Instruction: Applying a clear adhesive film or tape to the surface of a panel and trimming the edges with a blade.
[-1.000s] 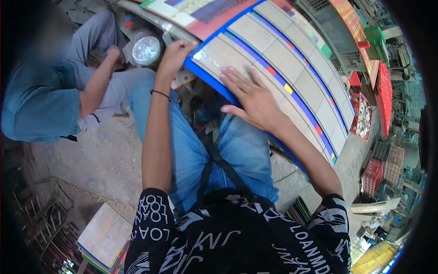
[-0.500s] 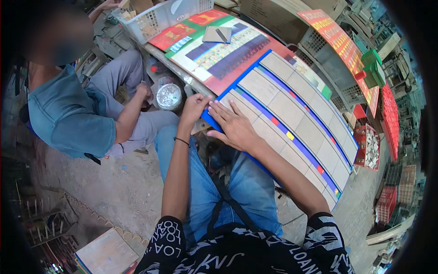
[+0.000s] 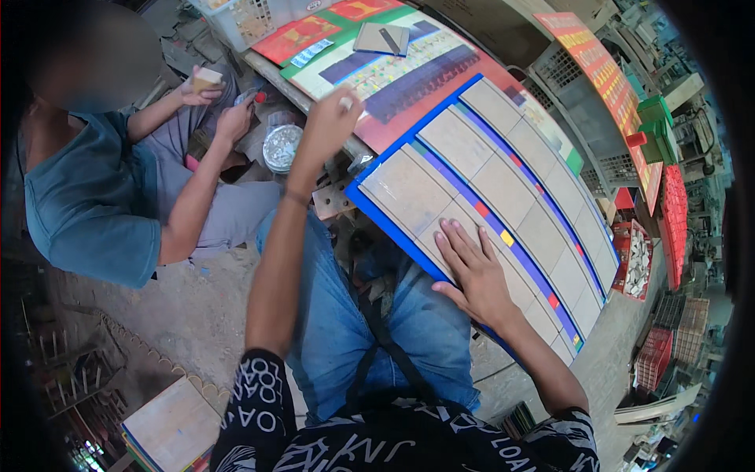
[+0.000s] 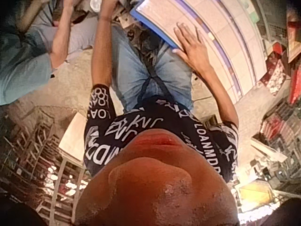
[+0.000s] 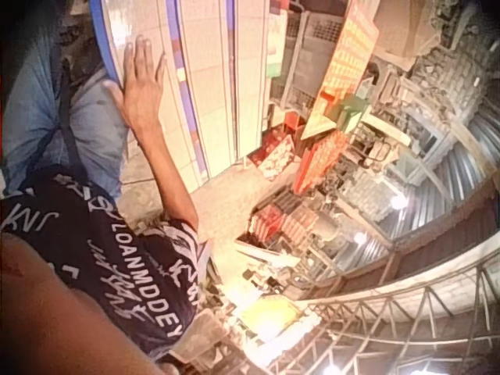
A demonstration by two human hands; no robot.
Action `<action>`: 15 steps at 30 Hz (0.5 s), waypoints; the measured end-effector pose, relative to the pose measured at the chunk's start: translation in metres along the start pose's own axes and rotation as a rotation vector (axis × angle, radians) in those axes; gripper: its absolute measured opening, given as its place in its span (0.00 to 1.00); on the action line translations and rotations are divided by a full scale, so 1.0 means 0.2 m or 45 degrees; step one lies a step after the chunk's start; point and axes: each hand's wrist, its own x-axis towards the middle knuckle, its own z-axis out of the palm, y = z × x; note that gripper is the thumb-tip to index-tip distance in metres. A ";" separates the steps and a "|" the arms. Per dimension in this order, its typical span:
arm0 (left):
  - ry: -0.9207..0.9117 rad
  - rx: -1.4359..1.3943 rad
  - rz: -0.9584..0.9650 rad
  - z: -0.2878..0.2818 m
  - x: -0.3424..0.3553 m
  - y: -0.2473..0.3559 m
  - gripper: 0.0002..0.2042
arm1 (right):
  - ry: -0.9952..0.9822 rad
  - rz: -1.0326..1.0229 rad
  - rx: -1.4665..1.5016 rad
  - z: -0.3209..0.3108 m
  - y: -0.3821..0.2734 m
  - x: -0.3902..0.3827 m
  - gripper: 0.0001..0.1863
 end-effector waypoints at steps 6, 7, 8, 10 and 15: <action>-0.353 0.729 -0.092 0.09 0.56 -0.01 0.18 | -0.003 -0.023 0.030 0.00 0.01 0.00 0.38; -0.441 0.840 -0.219 0.09 0.60 0.01 0.20 | -0.010 -0.004 0.045 0.00 0.01 0.01 0.38; -0.531 0.947 -0.354 0.08 0.62 0.02 0.21 | -0.004 -0.004 0.054 0.00 0.02 0.01 0.39; -0.460 0.990 -0.312 0.05 0.63 -0.05 0.20 | 0.009 -0.046 0.060 -0.01 0.00 0.02 0.39; -0.334 0.946 -0.249 0.06 0.56 -0.08 0.15 | 0.032 -0.048 0.019 0.00 -0.03 0.00 0.40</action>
